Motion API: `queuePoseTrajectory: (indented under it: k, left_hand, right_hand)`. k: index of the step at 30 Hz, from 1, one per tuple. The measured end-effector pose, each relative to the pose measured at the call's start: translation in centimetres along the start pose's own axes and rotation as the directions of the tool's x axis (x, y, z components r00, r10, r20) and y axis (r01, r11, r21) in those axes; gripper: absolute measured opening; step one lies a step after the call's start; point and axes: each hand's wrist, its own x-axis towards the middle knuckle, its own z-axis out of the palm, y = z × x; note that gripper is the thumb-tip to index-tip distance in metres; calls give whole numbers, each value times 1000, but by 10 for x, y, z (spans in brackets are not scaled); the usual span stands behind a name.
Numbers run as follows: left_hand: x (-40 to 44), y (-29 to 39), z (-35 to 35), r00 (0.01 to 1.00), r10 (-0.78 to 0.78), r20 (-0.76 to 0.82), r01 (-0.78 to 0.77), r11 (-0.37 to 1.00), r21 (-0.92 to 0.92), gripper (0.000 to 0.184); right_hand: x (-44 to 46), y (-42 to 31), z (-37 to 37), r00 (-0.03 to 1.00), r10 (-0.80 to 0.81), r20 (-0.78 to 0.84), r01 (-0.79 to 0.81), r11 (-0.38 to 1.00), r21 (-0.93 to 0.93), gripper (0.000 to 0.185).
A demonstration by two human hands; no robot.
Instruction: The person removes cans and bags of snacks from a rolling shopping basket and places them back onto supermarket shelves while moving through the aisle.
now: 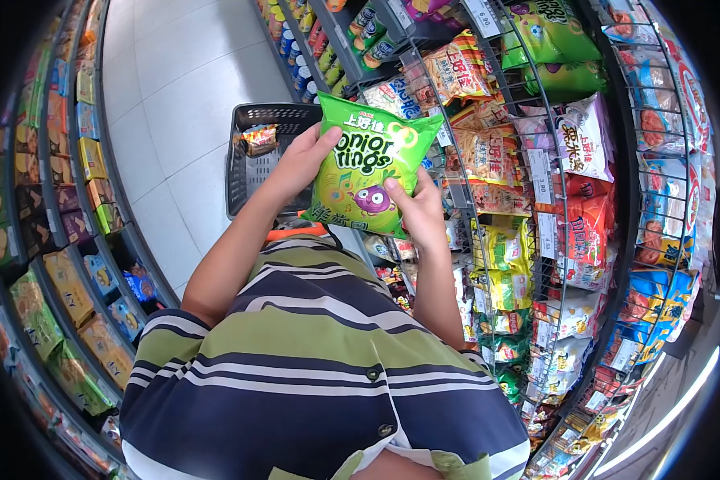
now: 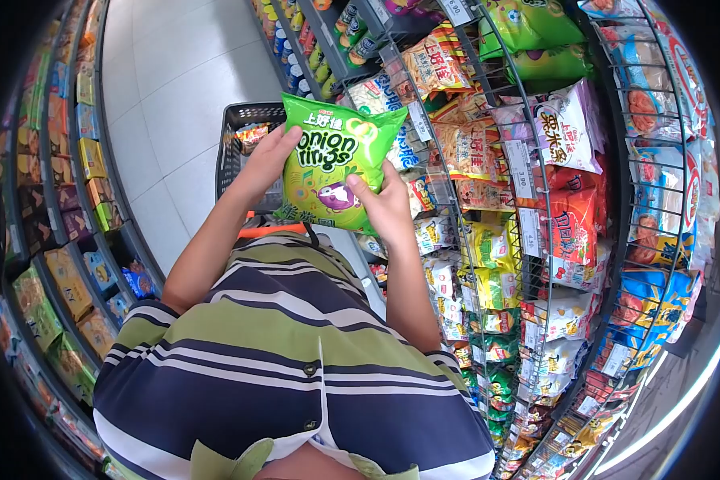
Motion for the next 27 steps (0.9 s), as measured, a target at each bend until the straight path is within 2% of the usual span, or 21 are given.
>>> queuePoseTrajectory:
  k: [2, 10, 13, 15, 27]
  left_hand:
    - [1, -5, -3, 1000, 13, 4, -13, 1000, -1, 45]
    - [-1, -16, -12, 999, 13, -39, -9, 996, 87, 45]
    - [-3, -13, -13, 983, -134, -122, 147, 984, 105, 53]
    - [-7, -14, -12, 960, -200, -194, 229, 963, 143, 62]
    - [-7, -24, -17, 948, -266, -176, 293, 945, 145, 64]
  right_hand:
    - [-2, 2, 1, 1000, 7, -4, -7, 1000, 1, 50]
    - [-7, 10, 2, 999, 51, -1, -51, 999, -5, 52]
    - [-8, 13, 4, 988, 143, -62, -140, 989, 44, 56]
    - [-8, 18, 2, 980, 188, -71, -180, 979, 98, 51]
    - [-2, 44, -3, 951, 298, -89, -281, 946, 160, 47]
